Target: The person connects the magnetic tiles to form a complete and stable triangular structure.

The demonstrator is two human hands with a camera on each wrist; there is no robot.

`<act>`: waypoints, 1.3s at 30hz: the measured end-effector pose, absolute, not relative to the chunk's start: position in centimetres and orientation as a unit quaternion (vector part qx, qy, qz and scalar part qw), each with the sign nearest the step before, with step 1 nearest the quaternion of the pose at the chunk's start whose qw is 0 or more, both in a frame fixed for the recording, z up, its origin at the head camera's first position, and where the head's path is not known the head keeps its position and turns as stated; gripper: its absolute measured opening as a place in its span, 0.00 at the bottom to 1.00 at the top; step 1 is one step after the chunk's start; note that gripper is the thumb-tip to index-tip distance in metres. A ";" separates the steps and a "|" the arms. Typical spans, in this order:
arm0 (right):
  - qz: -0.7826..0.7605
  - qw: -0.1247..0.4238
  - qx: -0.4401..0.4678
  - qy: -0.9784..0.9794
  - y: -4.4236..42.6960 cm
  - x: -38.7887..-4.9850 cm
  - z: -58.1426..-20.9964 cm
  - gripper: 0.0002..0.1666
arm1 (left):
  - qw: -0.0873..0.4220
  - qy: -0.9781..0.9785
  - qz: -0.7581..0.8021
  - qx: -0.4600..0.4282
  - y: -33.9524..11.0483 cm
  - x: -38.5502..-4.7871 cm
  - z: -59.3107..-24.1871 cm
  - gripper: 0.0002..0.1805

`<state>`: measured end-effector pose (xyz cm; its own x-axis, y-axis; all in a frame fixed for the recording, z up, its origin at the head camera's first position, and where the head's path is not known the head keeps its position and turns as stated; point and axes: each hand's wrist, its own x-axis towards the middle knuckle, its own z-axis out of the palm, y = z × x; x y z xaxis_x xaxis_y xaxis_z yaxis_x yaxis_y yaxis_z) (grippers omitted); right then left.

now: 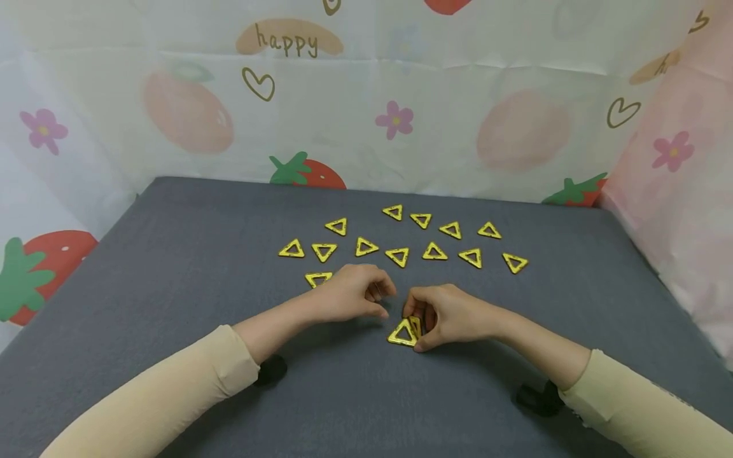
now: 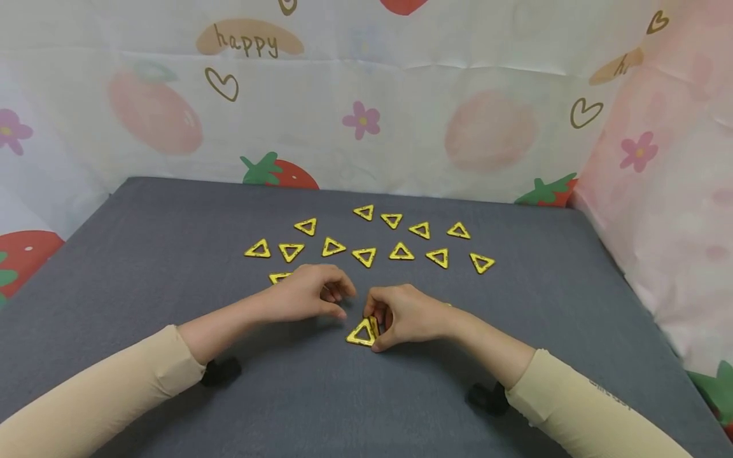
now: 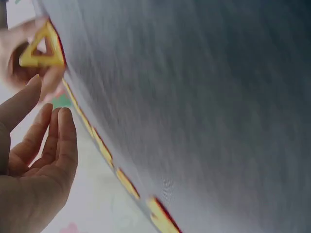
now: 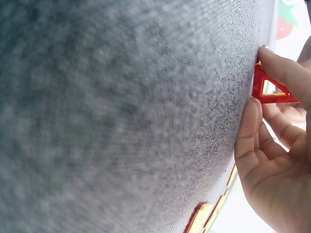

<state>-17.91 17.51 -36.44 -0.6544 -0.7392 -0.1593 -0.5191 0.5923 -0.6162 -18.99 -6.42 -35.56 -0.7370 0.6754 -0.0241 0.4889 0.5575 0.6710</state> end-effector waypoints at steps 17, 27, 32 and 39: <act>-0.272 0.202 -0.366 0.867 17.5 -17.8 -36.5 0.23 | 0.113 0.912 0.321 0.229 -15.2 -22.3 -34.0 0.21; -0.272 0.204 -0.367 0.866 17.5 -17.8 -36.4 0.23 | 0.116 0.917 0.316 0.214 -16.9 -22.4 -36.1 0.21; -0.273 0.205 -0.368 0.865 17.6 -17.7 -36.4 0.23 | 0.110 0.918 0.308 0.224 -16.6 -22.4 -36.8 0.24; -0.273 0.203 -0.366 0.866 17.5 -17.7 -36.4 0.23 | 0.100 0.921 0.292 0.239 -16.0 -22.3 -37.0 0.22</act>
